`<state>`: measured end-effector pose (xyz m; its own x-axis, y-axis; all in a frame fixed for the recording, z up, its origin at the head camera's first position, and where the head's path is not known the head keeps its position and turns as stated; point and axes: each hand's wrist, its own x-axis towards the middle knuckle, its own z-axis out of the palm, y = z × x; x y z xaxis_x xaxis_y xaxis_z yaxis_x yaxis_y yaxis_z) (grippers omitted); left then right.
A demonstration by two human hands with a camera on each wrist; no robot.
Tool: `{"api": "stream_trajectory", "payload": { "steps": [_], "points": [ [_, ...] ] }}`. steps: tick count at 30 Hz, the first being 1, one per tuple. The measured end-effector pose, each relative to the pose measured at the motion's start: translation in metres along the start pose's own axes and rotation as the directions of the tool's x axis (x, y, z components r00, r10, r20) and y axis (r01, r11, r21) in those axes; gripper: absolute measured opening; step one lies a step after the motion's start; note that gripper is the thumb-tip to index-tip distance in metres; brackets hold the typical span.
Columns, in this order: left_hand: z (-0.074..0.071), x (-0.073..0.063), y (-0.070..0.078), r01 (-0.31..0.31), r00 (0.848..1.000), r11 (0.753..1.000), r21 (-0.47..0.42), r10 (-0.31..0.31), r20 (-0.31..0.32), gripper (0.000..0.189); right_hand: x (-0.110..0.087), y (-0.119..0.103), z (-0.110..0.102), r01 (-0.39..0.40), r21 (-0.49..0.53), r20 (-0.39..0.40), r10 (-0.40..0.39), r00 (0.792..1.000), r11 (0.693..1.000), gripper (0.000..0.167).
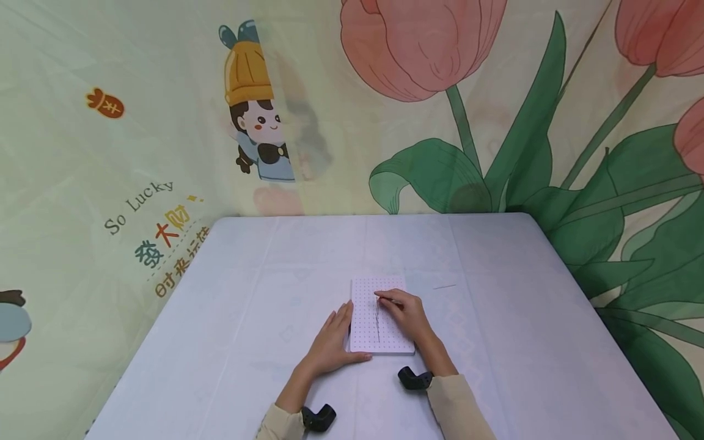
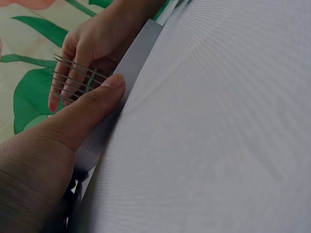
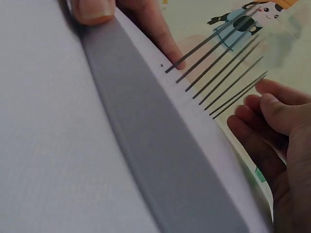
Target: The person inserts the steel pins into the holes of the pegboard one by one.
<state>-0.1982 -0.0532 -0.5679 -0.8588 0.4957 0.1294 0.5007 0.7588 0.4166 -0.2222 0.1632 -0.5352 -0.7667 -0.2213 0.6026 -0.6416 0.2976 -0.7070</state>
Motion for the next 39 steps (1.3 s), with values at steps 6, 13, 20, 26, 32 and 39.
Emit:
{"api": "stream_trajectory", "payload": {
  "steps": [6,13,20,26,32,39],
  "points": [
    [0.001,0.0,0.002,-0.001,1.0,1.0,0.0,0.001,-0.014,0.118,-0.007,0.034,-0.009,-0.068,0.038,-0.087,0.071,0.994,0.997,0.021],
    [0.001,-0.002,0.003,0.01,1.0,1.0,-0.005,-0.01,-0.011,0.119,-0.009,0.051,-0.037,-0.132,0.0,-0.191,0.129,0.973,0.991,0.02],
    [0.001,-0.002,0.003,0.015,1.0,1.0,0.002,-0.015,-0.014,0.119,-0.013,0.07,-0.069,-0.201,-0.065,-0.255,0.179,0.95,0.977,0.015],
    [0.001,0.0,0.003,0.012,1.0,1.0,0.004,-0.012,-0.009,0.119,-0.016,0.083,-0.091,-0.268,-0.309,-0.219,0.206,0.954,0.912,0.014],
    [0.001,0.0,0.003,0.0,1.0,1.0,0.005,0.0,-0.023,0.119,-0.019,0.093,-0.103,-0.255,-0.412,-0.187,0.192,0.963,0.875,0.013],
    [0.001,0.0,0.002,0.001,1.0,1.0,0.001,-0.001,-0.018,0.118,-0.02,0.094,-0.105,-0.288,-0.411,-0.149,0.248,0.957,0.865,0.009]
  ]
}}
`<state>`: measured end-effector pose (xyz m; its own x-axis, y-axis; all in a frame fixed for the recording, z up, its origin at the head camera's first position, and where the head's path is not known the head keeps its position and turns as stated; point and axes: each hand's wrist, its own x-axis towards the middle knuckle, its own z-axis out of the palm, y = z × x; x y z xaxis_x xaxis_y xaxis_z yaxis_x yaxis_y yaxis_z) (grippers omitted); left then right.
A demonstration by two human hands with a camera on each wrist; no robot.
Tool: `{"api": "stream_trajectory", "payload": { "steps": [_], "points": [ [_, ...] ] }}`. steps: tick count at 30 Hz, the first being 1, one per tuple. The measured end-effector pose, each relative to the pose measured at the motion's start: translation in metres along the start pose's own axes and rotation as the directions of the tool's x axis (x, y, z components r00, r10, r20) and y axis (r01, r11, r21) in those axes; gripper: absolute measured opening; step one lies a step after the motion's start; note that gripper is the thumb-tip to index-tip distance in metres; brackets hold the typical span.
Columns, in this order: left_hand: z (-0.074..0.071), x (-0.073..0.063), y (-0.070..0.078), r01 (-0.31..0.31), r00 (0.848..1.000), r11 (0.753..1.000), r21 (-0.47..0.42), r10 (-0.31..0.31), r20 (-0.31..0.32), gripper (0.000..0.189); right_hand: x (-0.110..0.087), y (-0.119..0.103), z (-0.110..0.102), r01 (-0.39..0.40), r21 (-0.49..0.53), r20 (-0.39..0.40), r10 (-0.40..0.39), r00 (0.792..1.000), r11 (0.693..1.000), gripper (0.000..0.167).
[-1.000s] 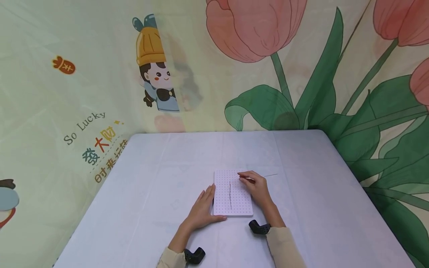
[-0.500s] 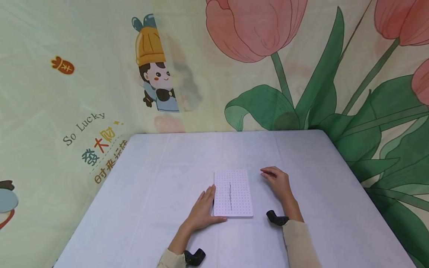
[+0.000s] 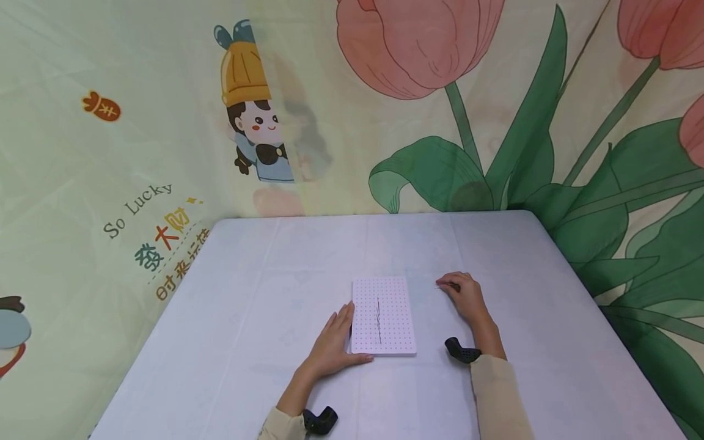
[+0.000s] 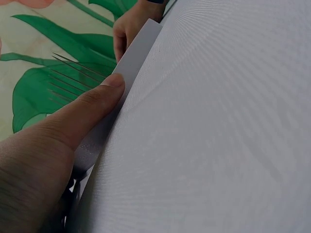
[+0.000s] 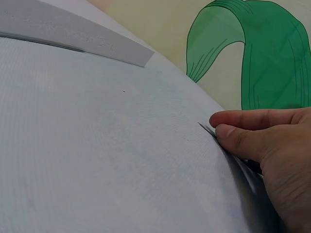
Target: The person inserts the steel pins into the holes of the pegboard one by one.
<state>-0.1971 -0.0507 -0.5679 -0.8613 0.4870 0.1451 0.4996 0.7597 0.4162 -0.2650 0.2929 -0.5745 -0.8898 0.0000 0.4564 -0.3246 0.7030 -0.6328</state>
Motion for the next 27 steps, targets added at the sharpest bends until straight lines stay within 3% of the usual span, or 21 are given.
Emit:
{"api": "stream_trajectory", "payload": {
  "steps": [6,27],
  "points": [
    [-0.0009,0.0013,0.0005,-0.013,1.0,1.0,0.007,0.013,-0.006,0.118,0.0015,-0.0006,-0.0018,0.004,-0.016,0.033,-0.003,0.999,1.0,0.009],
    [0.0013,0.0008,-0.0015,0.004,1.0,1.0,0.003,-0.004,0.005,0.119,0.0021,0.0003,0.0011,0.016,-0.058,0.03,-0.014,0.999,0.998,0.008]
  ]
}}
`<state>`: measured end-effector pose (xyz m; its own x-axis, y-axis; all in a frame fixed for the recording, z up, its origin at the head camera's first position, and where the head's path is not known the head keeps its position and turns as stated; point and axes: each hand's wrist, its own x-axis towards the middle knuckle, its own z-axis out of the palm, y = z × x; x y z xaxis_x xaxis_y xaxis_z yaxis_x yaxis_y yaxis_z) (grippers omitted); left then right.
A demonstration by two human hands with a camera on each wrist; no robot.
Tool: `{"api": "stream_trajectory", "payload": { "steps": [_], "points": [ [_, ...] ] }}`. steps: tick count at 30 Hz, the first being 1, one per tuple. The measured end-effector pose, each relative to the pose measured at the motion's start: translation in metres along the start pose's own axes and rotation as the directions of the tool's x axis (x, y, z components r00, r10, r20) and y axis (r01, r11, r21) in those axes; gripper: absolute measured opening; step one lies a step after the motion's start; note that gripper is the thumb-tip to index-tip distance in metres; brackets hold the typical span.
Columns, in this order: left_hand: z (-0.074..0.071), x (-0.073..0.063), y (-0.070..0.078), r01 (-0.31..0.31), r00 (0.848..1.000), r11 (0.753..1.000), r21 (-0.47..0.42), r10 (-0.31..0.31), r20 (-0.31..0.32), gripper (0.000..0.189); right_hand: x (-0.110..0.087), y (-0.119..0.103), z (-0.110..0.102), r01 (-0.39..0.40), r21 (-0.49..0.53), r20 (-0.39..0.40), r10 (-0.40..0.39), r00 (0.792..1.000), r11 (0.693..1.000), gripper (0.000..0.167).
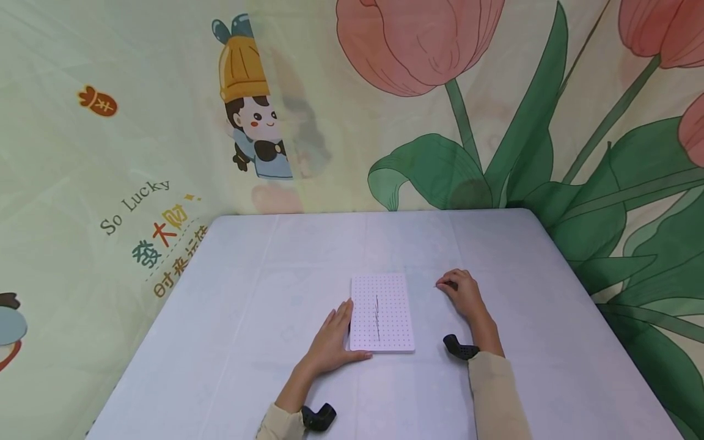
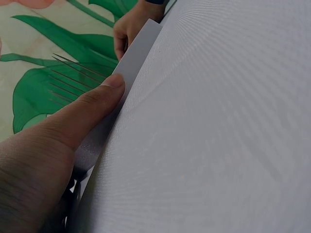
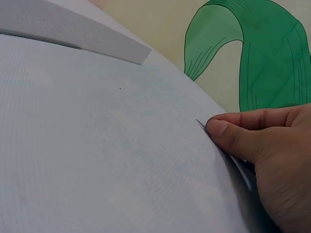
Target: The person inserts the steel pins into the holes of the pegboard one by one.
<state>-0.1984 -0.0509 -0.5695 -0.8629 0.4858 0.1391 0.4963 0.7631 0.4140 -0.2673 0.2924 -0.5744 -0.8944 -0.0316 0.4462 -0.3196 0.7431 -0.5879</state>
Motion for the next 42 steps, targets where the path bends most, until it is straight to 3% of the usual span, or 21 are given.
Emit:
{"api": "stream_trajectory", "payload": {
  "steps": [9,18,23,27,30,35,38,42],
  "points": [
    [0.0,-0.002,0.0,-0.002,1.0,1.0,-0.011,0.002,-0.001,0.119,-0.003,-0.004,0.001,-0.008,0.041,-0.043,0.009,0.999,0.999,0.015],
    [-0.002,0.0,0.001,0.005,1.0,1.0,-0.002,-0.005,0.009,0.12,-0.003,-0.004,0.002,-0.009,0.089,-0.118,0.02,0.993,0.996,0.007],
    [-0.002,0.0,0.001,0.006,1.0,1.0,0.001,-0.006,0.011,0.12,-0.002,-0.011,0.004,-0.069,0.142,-0.135,0.088,0.987,0.987,0.016],
    [-0.002,0.001,0.001,0.004,1.0,1.0,0.006,-0.004,0.007,0.12,0.0,-0.024,0.009,-0.122,0.228,-0.123,0.153,0.981,0.966,0.022],
    [-0.002,0.001,0.001,0.006,1.0,1.0,0.007,-0.006,0.01,0.12,0.002,-0.036,0.016,-0.105,0.325,-0.111,0.148,0.983,0.94,0.019],
    [-0.002,0.001,0.0,0.004,1.0,1.0,0.007,-0.004,0.009,0.12,0.006,-0.062,0.029,-0.043,0.521,-0.08,0.099,0.992,0.852,0.012],
    [-0.003,0.001,0.0,-0.001,1.0,1.0,0.005,0.001,0.007,0.119,0.006,-0.078,0.037,-0.029,0.567,-0.049,0.069,0.996,0.823,0.011],
    [-0.002,0.001,-0.001,0.002,1.0,1.0,-0.001,-0.002,0.014,0.12,0.003,-0.101,0.042,0.032,0.555,-0.028,-0.02,0.999,0.831,0.011]
  ]
}}
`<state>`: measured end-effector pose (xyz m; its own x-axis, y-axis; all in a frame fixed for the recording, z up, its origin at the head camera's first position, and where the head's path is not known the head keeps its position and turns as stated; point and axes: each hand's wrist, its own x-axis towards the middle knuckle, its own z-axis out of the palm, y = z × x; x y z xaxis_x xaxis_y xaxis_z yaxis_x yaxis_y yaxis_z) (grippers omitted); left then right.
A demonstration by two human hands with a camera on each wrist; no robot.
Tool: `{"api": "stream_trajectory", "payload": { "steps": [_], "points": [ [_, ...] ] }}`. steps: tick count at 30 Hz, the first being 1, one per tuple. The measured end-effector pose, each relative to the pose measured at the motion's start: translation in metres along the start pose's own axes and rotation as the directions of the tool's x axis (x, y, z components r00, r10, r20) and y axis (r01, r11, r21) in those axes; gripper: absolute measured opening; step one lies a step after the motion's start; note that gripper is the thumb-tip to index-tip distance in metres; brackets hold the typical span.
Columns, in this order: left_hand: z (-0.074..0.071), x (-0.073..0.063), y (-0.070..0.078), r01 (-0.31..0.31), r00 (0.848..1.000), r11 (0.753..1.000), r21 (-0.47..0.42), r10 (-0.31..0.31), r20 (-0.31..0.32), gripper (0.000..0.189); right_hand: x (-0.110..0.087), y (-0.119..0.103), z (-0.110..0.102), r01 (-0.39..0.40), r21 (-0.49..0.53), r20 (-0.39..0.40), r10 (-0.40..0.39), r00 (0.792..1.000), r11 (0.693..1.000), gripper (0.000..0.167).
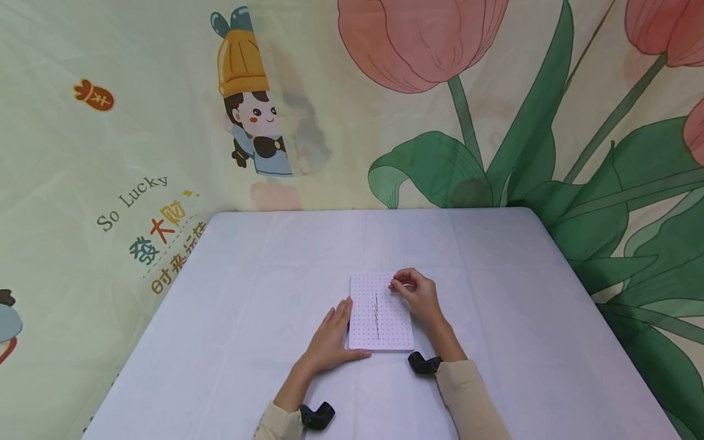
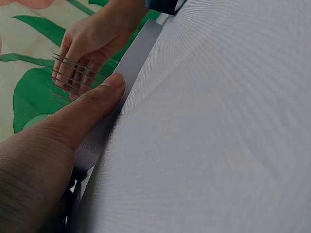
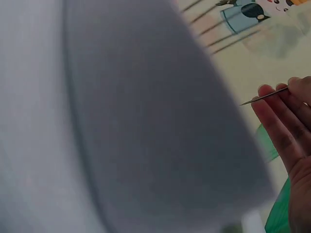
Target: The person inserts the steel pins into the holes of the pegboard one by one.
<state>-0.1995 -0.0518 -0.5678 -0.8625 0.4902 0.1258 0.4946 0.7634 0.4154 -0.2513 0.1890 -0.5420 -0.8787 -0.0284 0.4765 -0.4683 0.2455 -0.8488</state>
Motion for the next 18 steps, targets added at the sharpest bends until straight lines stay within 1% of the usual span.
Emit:
{"api": "stream_trajectory", "payload": {
  "steps": [2,5,12,18],
  "points": [
    [0.0,0.0,0.0,0.002,1.0,1.0,-0.005,-0.002,0.002,0.12,-0.001,-0.01,0.006,0.044,-0.006,0.034,-0.044,0.998,0.999,0.012],
    [0.0,0.0,0.0,0.002,1.0,1.0,-0.004,-0.002,0.005,0.119,-0.002,-0.024,0.013,0.09,-0.006,0.067,-0.089,0.994,0.996,0.012],
    [0.0,0.0,-0.001,-0.001,1.0,1.0,-0.009,0.001,0.007,0.119,-0.003,-0.028,0.021,0.106,0.035,0.129,-0.11,0.986,0.994,0.012],
    [-0.001,0.0,0.0,0.01,1.0,1.0,-0.015,-0.01,0.019,0.118,-0.005,-0.028,0.022,0.102,0.004,0.141,-0.102,0.985,0.995,0.013]
  ]
}}
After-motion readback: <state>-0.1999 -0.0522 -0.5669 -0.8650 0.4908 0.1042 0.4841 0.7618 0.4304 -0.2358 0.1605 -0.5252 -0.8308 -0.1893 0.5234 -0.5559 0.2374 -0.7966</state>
